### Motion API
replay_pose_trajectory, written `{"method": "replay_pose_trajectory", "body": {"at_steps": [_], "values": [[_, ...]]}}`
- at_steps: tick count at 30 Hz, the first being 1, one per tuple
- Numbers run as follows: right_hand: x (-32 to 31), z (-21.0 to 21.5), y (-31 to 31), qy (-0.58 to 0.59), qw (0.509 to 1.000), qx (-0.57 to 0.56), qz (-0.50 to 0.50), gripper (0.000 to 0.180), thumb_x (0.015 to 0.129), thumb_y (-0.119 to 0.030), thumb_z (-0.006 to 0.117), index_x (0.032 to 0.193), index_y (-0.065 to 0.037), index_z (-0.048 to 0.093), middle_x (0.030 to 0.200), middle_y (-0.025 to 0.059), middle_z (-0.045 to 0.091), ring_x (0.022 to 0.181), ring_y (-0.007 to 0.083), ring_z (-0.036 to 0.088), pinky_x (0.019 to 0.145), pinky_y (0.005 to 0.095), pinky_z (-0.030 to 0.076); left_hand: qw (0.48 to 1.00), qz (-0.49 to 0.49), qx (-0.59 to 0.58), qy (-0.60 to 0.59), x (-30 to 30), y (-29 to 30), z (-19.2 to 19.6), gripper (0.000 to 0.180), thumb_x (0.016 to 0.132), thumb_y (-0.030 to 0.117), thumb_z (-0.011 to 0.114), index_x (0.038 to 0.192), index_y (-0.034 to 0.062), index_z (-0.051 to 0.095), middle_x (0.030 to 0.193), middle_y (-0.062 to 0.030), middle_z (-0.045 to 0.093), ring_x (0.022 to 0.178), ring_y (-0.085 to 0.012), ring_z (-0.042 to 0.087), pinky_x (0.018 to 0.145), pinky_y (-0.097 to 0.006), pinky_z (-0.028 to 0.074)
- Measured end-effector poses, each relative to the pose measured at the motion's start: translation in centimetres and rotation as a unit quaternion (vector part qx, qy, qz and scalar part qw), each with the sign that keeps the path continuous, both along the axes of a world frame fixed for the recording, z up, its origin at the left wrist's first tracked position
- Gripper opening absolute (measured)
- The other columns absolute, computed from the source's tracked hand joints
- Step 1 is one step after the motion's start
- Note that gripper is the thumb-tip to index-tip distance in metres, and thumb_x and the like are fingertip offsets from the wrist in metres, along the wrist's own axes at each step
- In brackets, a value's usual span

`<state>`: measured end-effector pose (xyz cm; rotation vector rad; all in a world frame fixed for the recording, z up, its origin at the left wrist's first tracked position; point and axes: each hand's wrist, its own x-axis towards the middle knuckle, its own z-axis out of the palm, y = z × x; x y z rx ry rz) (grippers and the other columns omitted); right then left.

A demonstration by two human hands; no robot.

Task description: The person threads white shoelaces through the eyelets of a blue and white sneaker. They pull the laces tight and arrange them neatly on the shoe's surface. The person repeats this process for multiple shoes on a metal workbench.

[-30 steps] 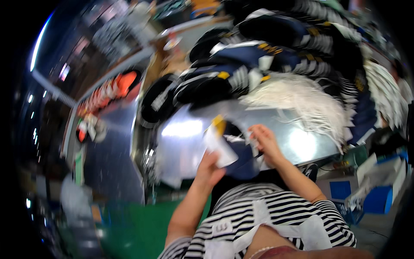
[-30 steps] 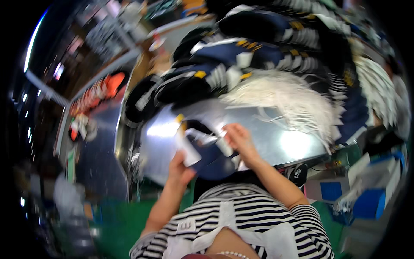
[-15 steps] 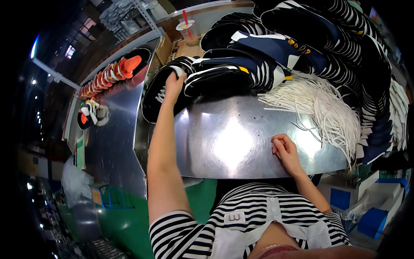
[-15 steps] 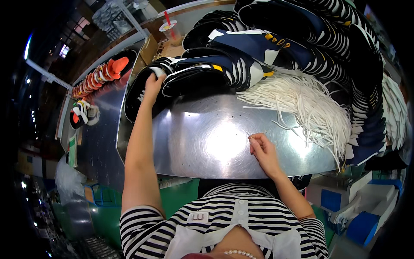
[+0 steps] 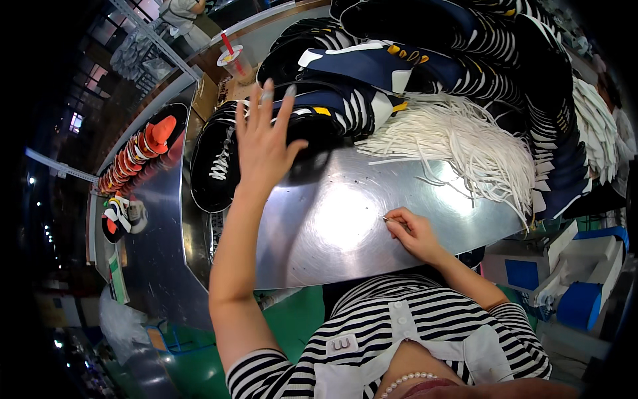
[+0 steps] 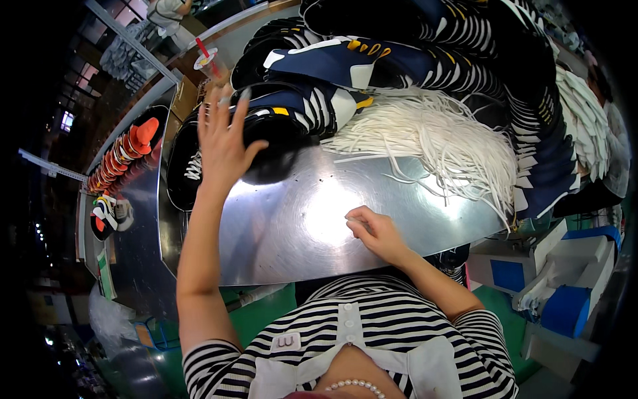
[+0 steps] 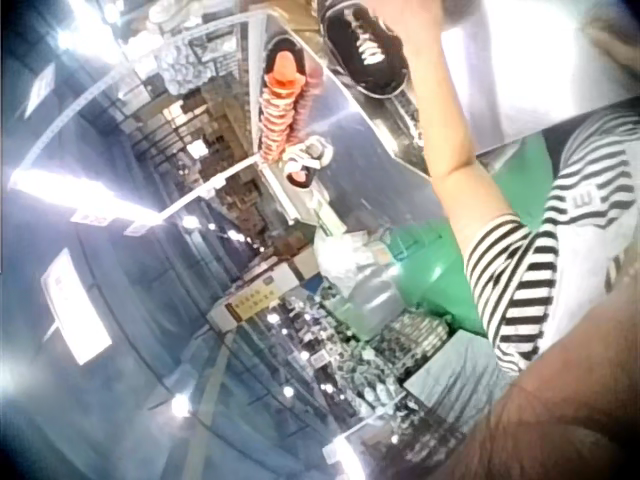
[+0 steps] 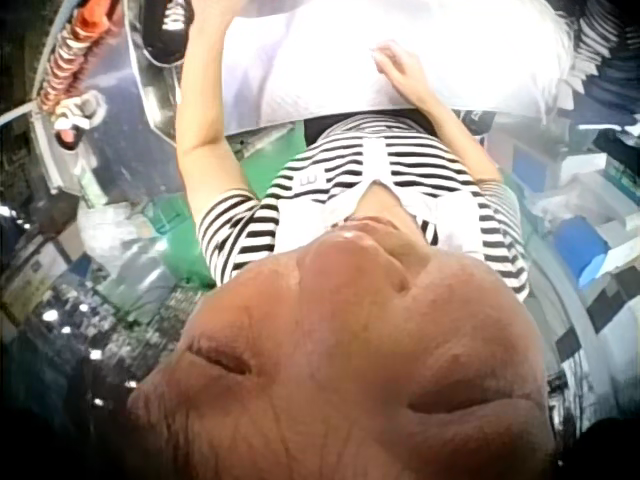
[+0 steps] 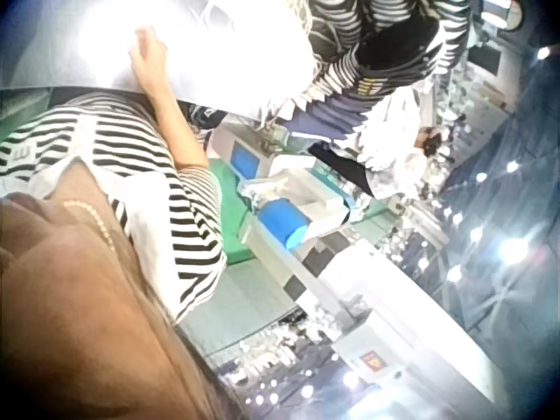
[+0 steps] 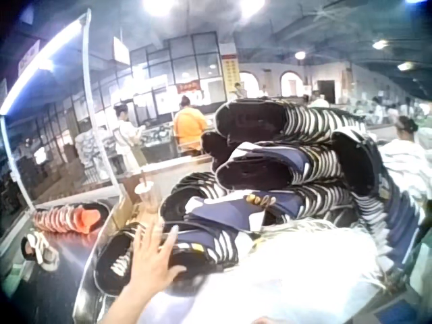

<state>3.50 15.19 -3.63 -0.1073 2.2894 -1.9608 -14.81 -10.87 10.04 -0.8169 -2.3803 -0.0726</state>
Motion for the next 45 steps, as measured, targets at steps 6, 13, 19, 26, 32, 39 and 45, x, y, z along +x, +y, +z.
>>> {"method": "replay_pose_trajectory", "body": {"at_steps": [6, 13, 19, 26, 32, 39, 45], "values": [[-0.2, -1.0, -0.7, 0.028, 0.999, -0.021, 0.0, 0.017, 0.096, -0.012, 0.059, 0.106, 0.001, 0.061, 0.075, 0.0017, 0.06, 0.067, 0.0074, 0.055, 0.062, 0.0218, 0.045, 0.989, 0.137, -0.061, -0.004, -6.5, 2.3, 0.7, 0.058, 0.071, 0.011, 0.067, 0.127, 0.0037, 0.05, 0.075, -0.0141, 0.068, 0.069, -0.0327, 0.068, 0.06, -0.042, 0.054], [-0.3, -1.2, -0.2, 0.021, 0.998, -0.057, -0.01, 0.021, 0.092, -0.019, 0.064, 0.105, -0.002, 0.063, 0.072, 0.0025, 0.063, 0.066, 0.0097, 0.059, 0.062, 0.0251, 0.048, 0.984, 0.067, 0.162, 0.024, 2.1, 0.5, -6.5, 0.07, 0.079, 0.013, 0.072, 0.137, -0.0051, 0.037, 0.128, -0.0269, 0.052, 0.121, -0.0445, 0.049, 0.103, -0.045, 0.039], [-0.7, 0.9, 3.3, 0.125, 0.968, 0.176, -0.128, 0.017, 0.086, -0.013, 0.07, 0.102, -0.007, 0.067, 0.073, 0.0025, 0.061, 0.062, 0.0108, 0.055, 0.059, 0.0247, 0.044, 0.977, -0.049, 0.198, -0.061, 7.6, 0.9, -8.4, 0.039, 0.083, 0.019, 0.073, 0.113, -0.0029, 0.06, 0.11, -0.0195, 0.061, 0.105, -0.0369, 0.056, 0.089, -0.043, 0.046], [-5.1, 1.1, 6.8, 0.186, 0.839, 0.501, -0.1, 0.014, 0.085, -0.013, 0.063, 0.097, -0.007, 0.066, 0.075, 0.0097, 0.066, 0.072, 0.0323, 0.065, 0.063, 0.0437, 0.051, 0.916, 0.082, 0.336, -0.204, -2.6, 7.7, -13.7, 0.056, 0.082, 0.034, 0.073, 0.112, -0.0097, 0.055, 0.112, -0.0313, 0.058, 0.108, -0.0474, 0.05, 0.096, -0.053, 0.038], [-4.9, 1.8, 8.4, 0.165, 0.888, 0.427, -0.05, 0.013, 0.084, -0.013, 0.062, 0.095, -0.006, 0.066, 0.077, 0.0129, 0.066, 0.072, 0.0337, 0.065, 0.064, 0.0432, 0.051, 0.889, 0.092, 0.385, -0.231, 0.5, 9.0, -12.1, 0.07, 0.076, 0.04, 0.079, 0.12, -0.0078, 0.052, 0.115, -0.0296, 0.062, 0.107, -0.0461, 0.058, 0.094, -0.048, 0.045], [-3.7, 10.5, 0.8, 0.255, 0.961, 0.061, 0.089, 0.01, 0.087, -0.008, 0.066, 0.096, -0.005, 0.065, 0.096, 0.0046, 0.06, 0.069, 0.0126, 0.055, 0.06, 0.0275, 0.046, 0.695, -0.057, 0.618, -0.363, 3.4, 6.5, -10.3, 0.047, 0.089, 0.01, 0.061, 0.132, -0.0051, 0.049, 0.128, -0.0119, 0.057, 0.119, -0.0205, 0.052, 0.102, -0.032, 0.038], [2.5, 21.9, 6.7, 0.291, 0.751, -0.559, 0.199, 0.018, 0.081, 0.004, 0.059, 0.092, -0.009, 0.054, 0.086, 0.0062, 0.06, 0.05, 0.0087, 0.048, 0.041, 0.0196, 0.035, 0.714, 0.0, 0.59, -0.378, 8.7, 5.2, -7.6, 0.049, 0.093, 0.025, 0.067, 0.13, -0.0046, 0.052, 0.123, -0.0103, 0.061, 0.114, -0.019, 0.056, 0.1, -0.029, 0.04]]}}
